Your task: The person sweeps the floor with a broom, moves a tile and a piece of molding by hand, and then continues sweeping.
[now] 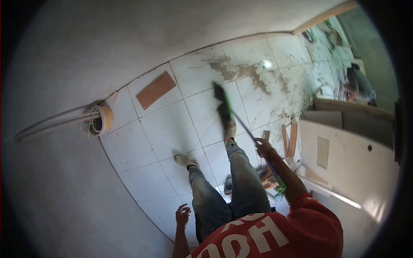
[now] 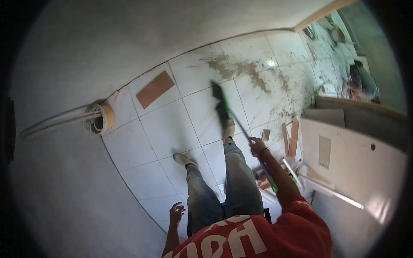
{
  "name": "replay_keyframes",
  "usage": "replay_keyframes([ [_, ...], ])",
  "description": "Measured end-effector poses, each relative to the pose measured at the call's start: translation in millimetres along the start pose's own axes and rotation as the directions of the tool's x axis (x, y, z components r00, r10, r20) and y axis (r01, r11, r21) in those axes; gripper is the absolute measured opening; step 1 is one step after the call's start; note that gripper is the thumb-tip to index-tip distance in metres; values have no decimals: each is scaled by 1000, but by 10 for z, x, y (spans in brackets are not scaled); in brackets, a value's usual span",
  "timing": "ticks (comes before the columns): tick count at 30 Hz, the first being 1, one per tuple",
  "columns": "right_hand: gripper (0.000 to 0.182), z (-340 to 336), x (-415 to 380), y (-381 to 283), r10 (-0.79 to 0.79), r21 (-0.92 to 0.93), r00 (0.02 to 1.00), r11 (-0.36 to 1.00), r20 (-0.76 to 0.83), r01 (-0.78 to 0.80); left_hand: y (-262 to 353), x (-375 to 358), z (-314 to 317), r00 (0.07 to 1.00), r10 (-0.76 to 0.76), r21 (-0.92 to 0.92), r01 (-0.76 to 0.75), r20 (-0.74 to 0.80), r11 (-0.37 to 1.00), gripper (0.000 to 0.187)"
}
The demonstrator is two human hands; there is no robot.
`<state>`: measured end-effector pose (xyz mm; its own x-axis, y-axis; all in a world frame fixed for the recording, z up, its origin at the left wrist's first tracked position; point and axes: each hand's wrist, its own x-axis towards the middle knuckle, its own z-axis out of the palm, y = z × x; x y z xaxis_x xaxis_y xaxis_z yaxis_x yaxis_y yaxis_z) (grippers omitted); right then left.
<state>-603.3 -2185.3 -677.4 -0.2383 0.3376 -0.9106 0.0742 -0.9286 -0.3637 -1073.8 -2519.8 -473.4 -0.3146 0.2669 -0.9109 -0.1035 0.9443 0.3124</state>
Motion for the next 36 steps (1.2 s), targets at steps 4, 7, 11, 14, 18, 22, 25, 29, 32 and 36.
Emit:
replay_keyframes([
  [4,50,424,-1438,-1277,-24,-558,986,826,-163,-72,85,-207,709,997,0,-162,-13,-79,987,36],
  [7,50,600,-1520,-973,28,-467,947,874,320,132,21,-261,1027,990,77,-108,-90,-120,990,33],
  [11,51,1898,-1029,-661,145,-437,854,894,499,103,-163,-207,1310,983,56,-144,-82,-176,986,32],
  [14,45,2760,-151,-370,218,-399,795,916,566,33,-218,-249,1286,972,115,-163,-150,-206,975,30],
  [18,43,2364,740,57,198,-268,741,963,642,-25,-471,-603,1044,964,11,-327,-101,-267,940,26],
  [22,40,906,227,-663,98,-583,856,770,508,258,-1080,-966,959,916,-297,-541,111,-269,834,28],
  [25,42,661,-226,-891,-9,-673,995,736,95,71,-1531,-955,942,918,-324,-495,177,-228,850,29],
  [29,55,1582,-880,-1014,45,-573,994,814,-97,-93,-1980,-631,692,946,-189,-284,111,-263,952,30],
  [32,64,2576,-1282,-870,267,-425,951,887,157,-180,-2343,-124,132,951,-83,-187,27,-297,982,29],
  [36,68,4548,-1207,43,365,-413,788,897,496,-156,-1866,105,-1177,941,-290,-634,120,-171,764,31],
])
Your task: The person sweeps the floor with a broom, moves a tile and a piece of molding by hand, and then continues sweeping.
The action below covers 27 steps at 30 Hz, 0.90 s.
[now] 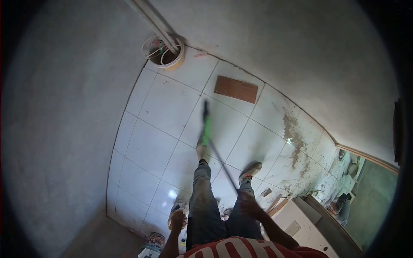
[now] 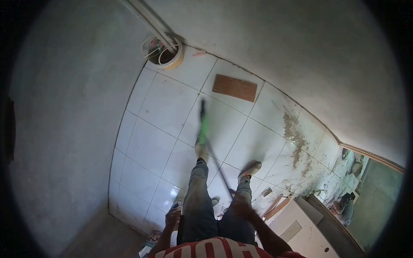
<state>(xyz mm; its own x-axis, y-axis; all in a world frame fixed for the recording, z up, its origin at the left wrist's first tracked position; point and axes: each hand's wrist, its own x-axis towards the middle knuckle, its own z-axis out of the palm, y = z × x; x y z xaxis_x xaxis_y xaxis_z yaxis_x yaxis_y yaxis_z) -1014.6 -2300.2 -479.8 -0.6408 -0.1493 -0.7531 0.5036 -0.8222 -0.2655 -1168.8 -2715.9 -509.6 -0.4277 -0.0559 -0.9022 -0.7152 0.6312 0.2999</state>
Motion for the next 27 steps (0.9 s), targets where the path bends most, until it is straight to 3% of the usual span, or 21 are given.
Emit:
replay_keyframes([
  [1,69,287,514,137,-6,-141,997,990,80,17,179,101,-199,990,-138,-297,139,24,945,31],
  [3,60,1084,1731,176,109,-172,990,981,84,-93,675,202,-463,996,64,-222,-75,-57,972,30],
  [4,57,1493,2331,180,166,-188,982,971,86,-148,789,272,-612,992,103,-125,-111,-71,986,38],
  [5,49,1908,2821,17,104,-302,992,950,72,-78,676,475,-753,978,183,-80,-191,-96,978,38],
  [6,35,2145,3508,7,87,-297,992,953,88,-57,715,523,-868,976,188,-81,-198,-113,977,38],
  [7,19,2285,4229,20,136,-327,979,942,151,-80,730,554,-939,973,191,-81,-203,-132,976,38],
  [8,10,2387,4872,-59,309,-170,921,947,239,-273,598,633,-1029,971,187,-65,-198,-148,978,38],
  [10,18,2303,6221,161,145,-149,886,985,441,-87,494,577,-1110,972,184,-73,-196,-148,978,38],
  [12,21,2131,6843,-332,39,-136,890,990,455,26,427,539,-1155,988,68,-17,-71,-139,997,39],
  [14,4,1816,6771,-945,197,80,930,969,309,-232,292,497,-1310,991,-7,43,12,-131,999,39],
  [15,14,1673,6704,-1274,273,213,934,922,231,-322,161,485,-1367,988,-62,32,68,-144,997,40],
  [17,24,1276,6164,-1738,135,315,942,920,306,-234,126,468,-1351,979,-126,12,130,-159,991,43],
  [20,23,1166,5034,-2127,-33,171,982,985,189,0,292,509,-1321,987,-99,-57,93,-126,994,43],
  [23,22,642,4344,-1867,-211,25,967,977,141,210,439,739,-1246,993,72,68,-66,-89,995,41],
  [24,21,702,3860,-1872,-331,-202,942,920,60,336,599,776,-1188,993,90,82,-84,-72,993,40],
  [27,17,520,2563,-1534,-604,-543,797,674,-13,501,987,822,-954,979,199,68,-196,-45,978,37],
])
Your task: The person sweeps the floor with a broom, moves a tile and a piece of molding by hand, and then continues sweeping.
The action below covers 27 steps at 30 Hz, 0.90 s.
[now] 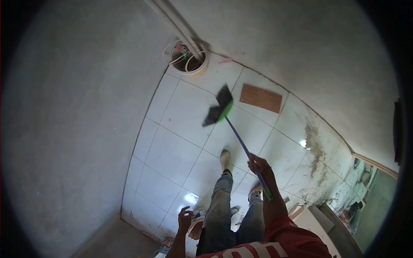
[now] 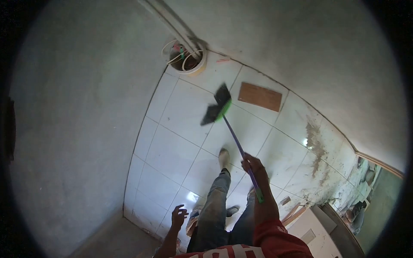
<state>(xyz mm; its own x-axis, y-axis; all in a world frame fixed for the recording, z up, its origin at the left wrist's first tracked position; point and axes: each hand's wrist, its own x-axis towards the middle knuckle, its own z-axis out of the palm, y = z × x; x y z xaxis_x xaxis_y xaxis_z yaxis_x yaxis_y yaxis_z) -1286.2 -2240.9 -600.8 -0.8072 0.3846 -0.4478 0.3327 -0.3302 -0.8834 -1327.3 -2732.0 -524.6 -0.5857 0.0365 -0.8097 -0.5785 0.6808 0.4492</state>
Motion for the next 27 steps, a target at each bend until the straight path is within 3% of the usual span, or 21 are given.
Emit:
replay_keyframes([
  [1,20,-277,-270,82,387,345,922,866,-4,-362,178,-19,90,1000,-7,-14,7,10,1000,37],
  [2,27,-554,-507,229,688,628,714,500,130,-596,340,-77,189,1000,-15,-28,15,19,999,37],
  [5,40,-1087,-1582,644,623,374,782,732,-31,-569,411,-224,456,998,26,-20,-25,65,1000,39],
  [6,35,-1243,-1915,689,657,422,754,689,-21,-589,388,-279,562,997,25,-18,-23,76,1000,39],
  [8,30,-1436,-2430,656,697,676,700,441,157,-591,246,-415,776,995,37,-9,-36,94,999,40],
  [10,36,-1480,-2805,784,613,785,745,314,261,-533,63,-587,1044,993,49,44,-54,103,998,42],
  [12,60,-1382,-2881,578,337,738,893,510,300,-441,38,-915,1387,996,14,54,-19,87,998,41],
  [13,64,-1358,-2823,550,297,736,907,534,297,-416,17,-1071,1593,997,-13,-12,14,74,1000,39],
  [14,58,-1326,-2683,886,288,657,923,649,255,-384,80,-1283,1818,998,-30,-11,30,55,999,38],
  [15,55,-1425,-2536,705,413,462,889,761,198,-456,26,-1415,2070,999,-6,73,2,48,997,37],
  [16,50,-1541,-2390,737,497,534,849,676,177,-507,-43,-1496,2264,999,24,165,-30,42,986,37],
  [17,49,-1706,-2321,768,551,544,816,637,173,-546,-329,-1468,2462,987,155,301,-163,51,939,33],
  [18,44,-1936,-2272,1304,455,772,820,358,346,-525,-533,-1433,2593,954,289,429,-294,78,854,30],
  [19,35,-2272,-2324,1749,119,852,883,235,453,-468,-383,-1648,2857,943,317,441,-328,101,836,28],
  [20,17,-2692,-2390,2318,78,717,937,622,341,-313,-424,-1699,3049,961,260,464,-276,99,842,30],
  [21,14,-3101,-2684,2311,167,730,933,585,318,-353,-315,-1884,3246,956,268,520,-289,117,804,31],
  [24,16,-4409,-3887,2311,406,873,874,281,267,-398,128,-2280,3710,942,285,571,-335,178,749,33],
  [25,17,-4702,-4282,2106,527,875,840,339,128,-347,209,-2366,3804,933,287,568,-359,216,741,34],
  [26,20,-4909,-4628,1850,609,787,792,508,-42,-349,276,-2414,3876,932,288,570,-363,220,738,34],
  [27,30,-5088,-4825,1792,716,621,663,626,-219,-471,342,-2456,3939,945,259,528,-326,198,784,35],
])
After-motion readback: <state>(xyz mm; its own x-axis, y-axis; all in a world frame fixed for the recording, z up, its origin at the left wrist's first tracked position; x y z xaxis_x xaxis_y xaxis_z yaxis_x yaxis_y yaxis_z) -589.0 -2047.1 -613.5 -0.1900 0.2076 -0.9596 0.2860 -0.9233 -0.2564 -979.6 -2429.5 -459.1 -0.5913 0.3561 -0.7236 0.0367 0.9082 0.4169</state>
